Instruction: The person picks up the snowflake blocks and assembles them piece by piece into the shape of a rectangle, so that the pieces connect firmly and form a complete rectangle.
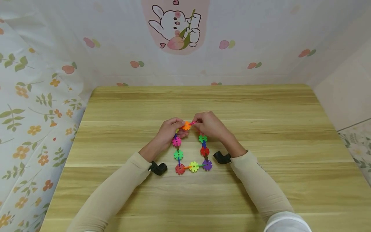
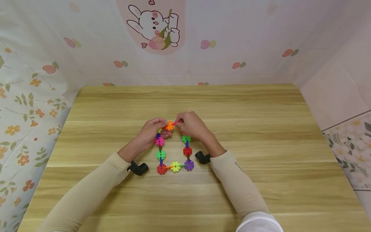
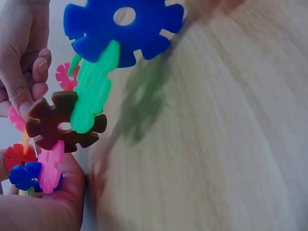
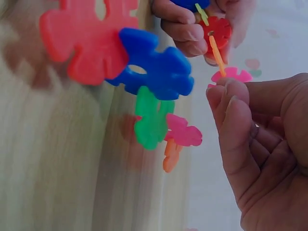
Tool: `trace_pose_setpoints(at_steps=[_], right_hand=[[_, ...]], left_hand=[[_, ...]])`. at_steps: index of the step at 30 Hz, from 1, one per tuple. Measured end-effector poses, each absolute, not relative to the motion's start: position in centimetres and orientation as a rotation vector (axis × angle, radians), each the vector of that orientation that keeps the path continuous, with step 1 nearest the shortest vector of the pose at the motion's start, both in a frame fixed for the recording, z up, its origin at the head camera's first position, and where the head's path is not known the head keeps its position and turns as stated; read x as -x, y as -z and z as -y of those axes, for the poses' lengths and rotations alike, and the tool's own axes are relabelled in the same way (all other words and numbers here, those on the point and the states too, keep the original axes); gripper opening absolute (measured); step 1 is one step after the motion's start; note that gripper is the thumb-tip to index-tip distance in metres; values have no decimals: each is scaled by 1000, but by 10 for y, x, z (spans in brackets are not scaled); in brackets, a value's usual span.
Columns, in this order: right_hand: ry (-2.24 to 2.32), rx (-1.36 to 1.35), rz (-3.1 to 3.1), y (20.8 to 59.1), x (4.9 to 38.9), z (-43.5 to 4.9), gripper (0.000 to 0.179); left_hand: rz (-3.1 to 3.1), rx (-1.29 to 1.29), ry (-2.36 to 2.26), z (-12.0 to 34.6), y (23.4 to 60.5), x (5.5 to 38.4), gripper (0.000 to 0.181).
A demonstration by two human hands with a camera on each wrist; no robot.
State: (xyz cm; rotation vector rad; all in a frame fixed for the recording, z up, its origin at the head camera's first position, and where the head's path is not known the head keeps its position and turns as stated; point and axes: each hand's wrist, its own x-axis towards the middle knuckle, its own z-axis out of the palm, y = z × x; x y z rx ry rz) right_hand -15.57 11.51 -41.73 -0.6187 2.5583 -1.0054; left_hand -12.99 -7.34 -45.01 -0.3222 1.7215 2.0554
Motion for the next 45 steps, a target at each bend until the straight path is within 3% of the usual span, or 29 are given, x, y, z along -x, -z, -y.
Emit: trace_pose_setpoints(at_steps=[21,32,45], right_hand=[[1161,452,-2377,420,169,-134,17],[1024,356,-2428,435,176,-152,23],[1088,346,-2338,446,175,-154,19]], left_hand=[[-1736,332,-2050,75,452,131,17],[-1702,327,-2058,76,456,132,15],[-1712,305,-2040,75,458,133,14]])
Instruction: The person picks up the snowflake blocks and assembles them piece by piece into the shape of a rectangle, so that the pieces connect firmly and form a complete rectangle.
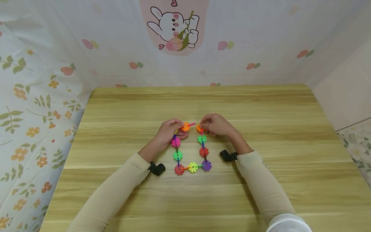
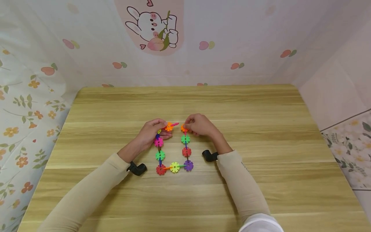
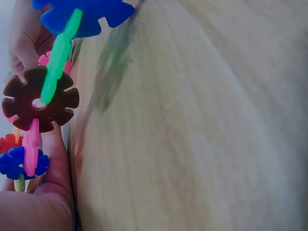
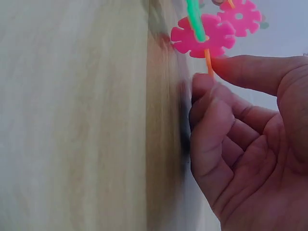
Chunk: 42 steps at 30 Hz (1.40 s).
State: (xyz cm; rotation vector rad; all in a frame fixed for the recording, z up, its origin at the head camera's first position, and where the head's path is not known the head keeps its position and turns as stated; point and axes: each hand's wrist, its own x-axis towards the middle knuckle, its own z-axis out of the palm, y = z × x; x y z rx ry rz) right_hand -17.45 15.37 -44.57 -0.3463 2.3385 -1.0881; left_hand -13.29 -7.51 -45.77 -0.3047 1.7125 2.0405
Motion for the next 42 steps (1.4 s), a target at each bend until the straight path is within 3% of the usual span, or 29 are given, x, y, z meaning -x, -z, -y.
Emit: trace_pose_setpoints(at_steps=[15,42], right_hand=[[1307,289,-2221,439,175,-153,17],[1285,352,-2223,435,175,-153,15]], left_hand=[[-1724,289,-2028,75,458,134,14],[-1647,289,-2011,78,456,136,14]])
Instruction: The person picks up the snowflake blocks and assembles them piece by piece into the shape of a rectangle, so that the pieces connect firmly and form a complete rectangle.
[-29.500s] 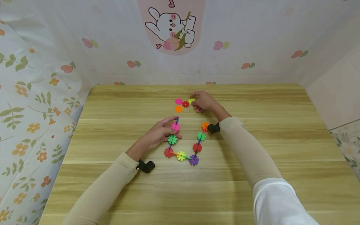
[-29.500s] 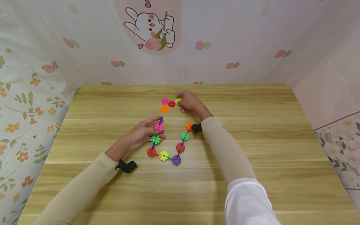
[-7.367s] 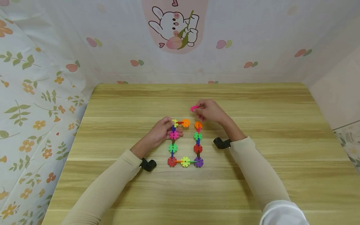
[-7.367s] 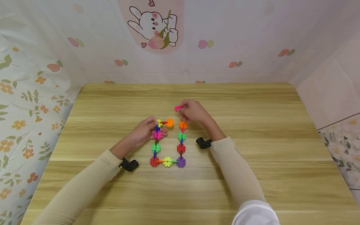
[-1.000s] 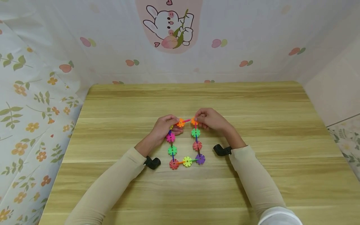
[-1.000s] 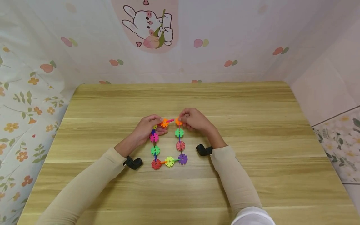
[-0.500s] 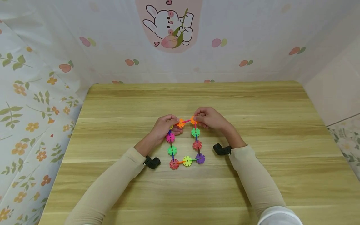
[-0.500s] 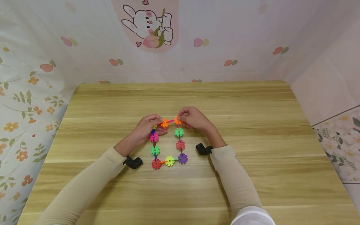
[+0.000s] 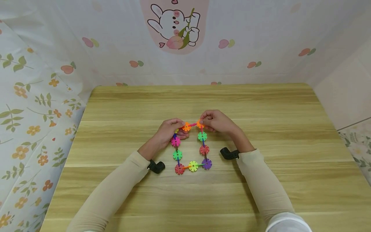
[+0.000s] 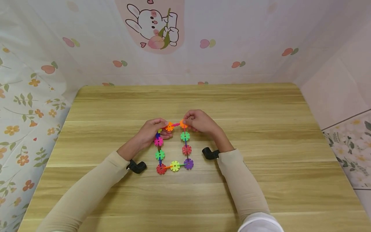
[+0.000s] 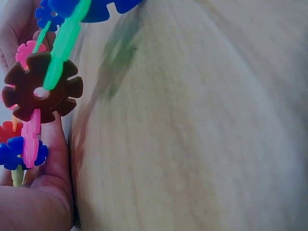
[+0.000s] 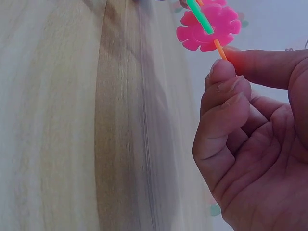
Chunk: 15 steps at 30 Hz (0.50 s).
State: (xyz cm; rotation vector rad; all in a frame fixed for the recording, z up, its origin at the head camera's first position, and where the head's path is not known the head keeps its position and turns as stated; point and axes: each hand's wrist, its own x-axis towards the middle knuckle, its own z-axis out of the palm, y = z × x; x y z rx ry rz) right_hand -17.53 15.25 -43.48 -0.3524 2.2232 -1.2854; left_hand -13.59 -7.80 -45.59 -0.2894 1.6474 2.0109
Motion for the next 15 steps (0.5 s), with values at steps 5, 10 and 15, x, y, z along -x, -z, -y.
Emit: trace_pose_setpoints(at_steps=[5,10,15], right_hand=[[1282,365,-2225,434,175,-153,15],[1295,360,-2212,432,174,-153,15],[1305,348,-2208,432,174,-153,15]], left_hand=[[-1648,283,-2009,79,457,136,15],[-1655,275,-2009,78,457,135,15],[-1665,264,-2011,78,456,135,15]])
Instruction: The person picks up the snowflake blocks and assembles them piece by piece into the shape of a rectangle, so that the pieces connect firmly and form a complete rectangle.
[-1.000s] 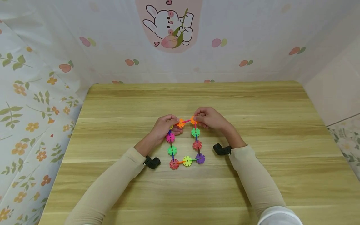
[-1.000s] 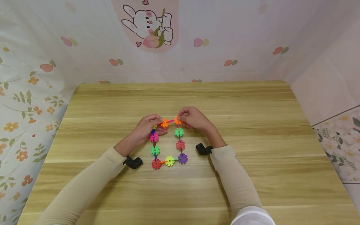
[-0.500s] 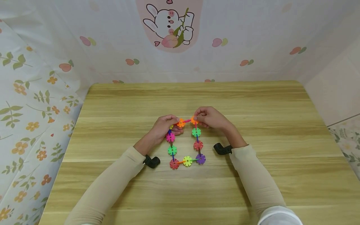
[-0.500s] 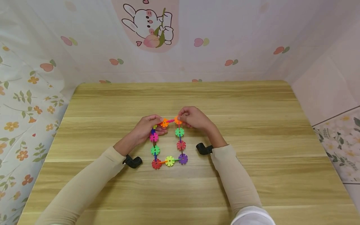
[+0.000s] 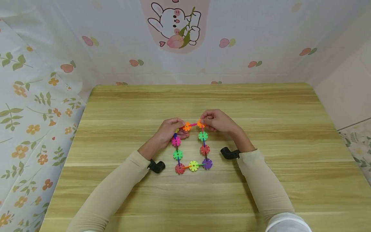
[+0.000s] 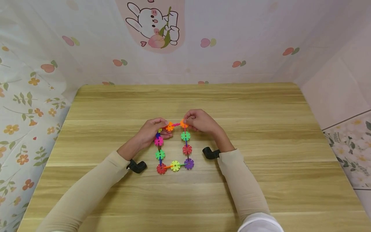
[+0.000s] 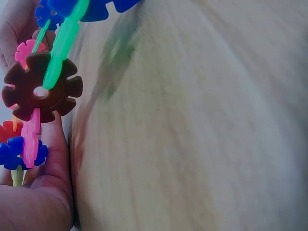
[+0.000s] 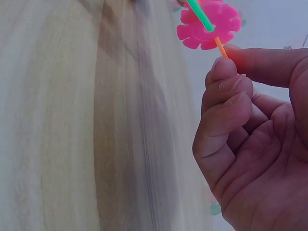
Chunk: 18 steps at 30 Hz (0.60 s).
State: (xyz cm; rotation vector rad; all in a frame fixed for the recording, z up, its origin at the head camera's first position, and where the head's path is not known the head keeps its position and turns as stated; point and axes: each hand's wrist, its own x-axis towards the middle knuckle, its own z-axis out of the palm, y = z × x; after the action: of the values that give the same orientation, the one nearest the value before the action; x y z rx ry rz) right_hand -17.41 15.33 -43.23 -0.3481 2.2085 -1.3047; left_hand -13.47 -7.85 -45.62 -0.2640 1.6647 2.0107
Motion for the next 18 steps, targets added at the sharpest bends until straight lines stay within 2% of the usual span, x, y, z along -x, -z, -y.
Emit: trace_pose_setpoints(at_steps=[18], right_hand=[[1329,333,-2179,436,172,-150,19]], left_hand=[[-1671,255,-1998,79,458,135,15]])
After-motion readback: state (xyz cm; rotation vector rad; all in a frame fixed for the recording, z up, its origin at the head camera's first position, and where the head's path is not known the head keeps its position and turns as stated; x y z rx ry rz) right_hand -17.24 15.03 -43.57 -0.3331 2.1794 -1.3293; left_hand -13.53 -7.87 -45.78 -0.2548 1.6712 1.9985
